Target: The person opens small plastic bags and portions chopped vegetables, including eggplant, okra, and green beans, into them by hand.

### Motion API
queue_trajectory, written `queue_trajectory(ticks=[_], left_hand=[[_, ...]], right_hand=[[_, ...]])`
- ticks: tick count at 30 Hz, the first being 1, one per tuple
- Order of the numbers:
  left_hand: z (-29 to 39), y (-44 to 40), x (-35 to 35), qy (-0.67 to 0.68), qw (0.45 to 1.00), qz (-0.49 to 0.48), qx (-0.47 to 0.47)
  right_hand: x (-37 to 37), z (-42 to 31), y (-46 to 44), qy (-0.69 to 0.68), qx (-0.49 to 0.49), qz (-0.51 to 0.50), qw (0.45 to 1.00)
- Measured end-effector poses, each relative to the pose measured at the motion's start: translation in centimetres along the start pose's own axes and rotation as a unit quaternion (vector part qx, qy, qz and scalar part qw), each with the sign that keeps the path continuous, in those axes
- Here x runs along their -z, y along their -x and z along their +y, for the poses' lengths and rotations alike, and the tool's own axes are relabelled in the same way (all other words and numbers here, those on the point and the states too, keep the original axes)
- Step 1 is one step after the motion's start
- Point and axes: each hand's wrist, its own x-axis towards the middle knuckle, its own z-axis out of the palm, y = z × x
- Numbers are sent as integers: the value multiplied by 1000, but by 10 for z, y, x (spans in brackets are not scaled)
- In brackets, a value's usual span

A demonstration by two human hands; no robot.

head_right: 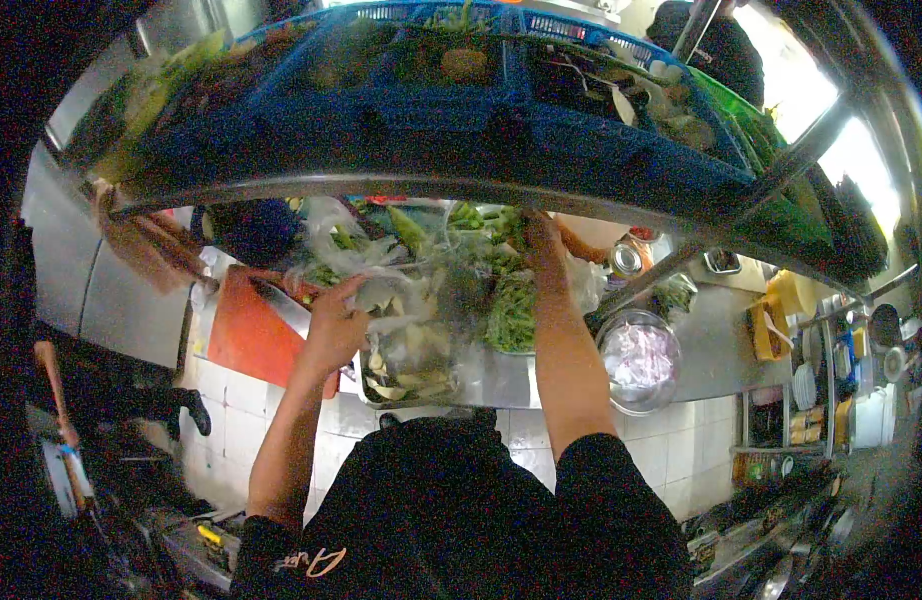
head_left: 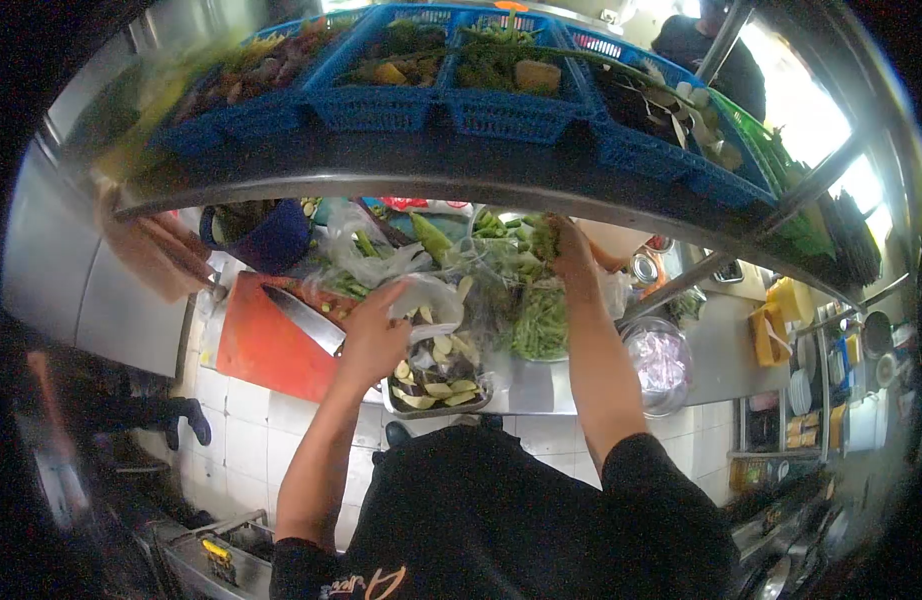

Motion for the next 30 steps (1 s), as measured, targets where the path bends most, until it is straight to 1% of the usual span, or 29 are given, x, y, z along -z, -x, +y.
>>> queue_trajectory(ticks=[1, 2, 4, 5, 7, 8, 9, 10, 11, 14, 15, 16, 18, 19, 20, 21, 22, 23, 24, 25, 26, 27, 29, 30], left_hand=[[3, -2, -2, -38, 999, 3, -25], [7, -5, -3, -47, 999, -2, -17], [14, -10, -8, -66, 998, -13, -1], [18, -11, -10, -4, 1000, 0, 2], [11, -17, -16, -48, 999, -11, -18], [9, -19, -20, -69, 997, -17, -30], [14, -18, -20, -66, 997, -22, -29], [22, -17, -19, -63, 997, -26, -29], [27, -16, -19, -60, 997, -29, -29], [13, -17, -28, -37, 998, -39, -36], [8, -18, -33, -31, 998, -31, -38], [2, -18, -37, -25, 999, -22, -40], [-1, -19, -40, -24, 999, -9, -40], [-2, -19, -41, -29, 999, -5, -37], [-3, -19, -41, -33, 999, -1, -34], [-3, -20, -39, -40, 999, -15, -19], [-1, -22, -36, -46, 998, -30, -2], [-1, -23, -34, -52, 998, -45, 14], [-8, -24, -36, -58, 997, -43, 1], [-19, -27, -40, -64, 997, -40, -14], [-29, -30, -42, -70, 996, -37, -30], [-38, -30, -44, -80, 996, -24, -27], [-53, -30, -43, -99, 995, 4, -19], [-51, -32, -36, -82, 996, -2, 18]], right_hand=[[-33, -74, 36, -189, -130, 28, 973], [-57, -116, 61, -275, -179, 24, 944], [-95, -173, 101, -364, -231, -27, 902], [-108, -177, 117, -385, -245, -57, 888], [-133, -186, 148, -420, -273, -116, 857], [-146, -198, 161, -465, -353, -114, 804], [-155, -185, 172, -251, -242, -145, 926], [-163, -163, 179, -16, -115, -165, 979], [-168, -144, 182, 221, 19, -173, 960], [-178, -106, 171, 314, 190, -99, 925], [-183, -92, 168, 130, 70, -75, 986], [-189, -84, 165, -61, -53, -46, 996], [-193, -78, 164, -140, -161, -24, 977], [-192, -80, 165, -29, -148, -32, 988], [-189, -84, 167, 95, -112, -63, 987], [-187, -94, 168, 218, -70, -84, 970], [-184, -134, 171, 347, -6, -127, 929], [-183, -154, 171, 467, 58, -168, 866], [-182, -129, 166, 384, 69, -144, 909], [-181, -82, 158, 298, 80, -117, 944], [-179, -78, 153, 286, 100, -126, 945], [-178, -74, 148, 275, 120, -135, 944], [-169, -139, 145, 400, 174, -228, 870], [-162, -160, 143, 349, 89, -218, 907]])
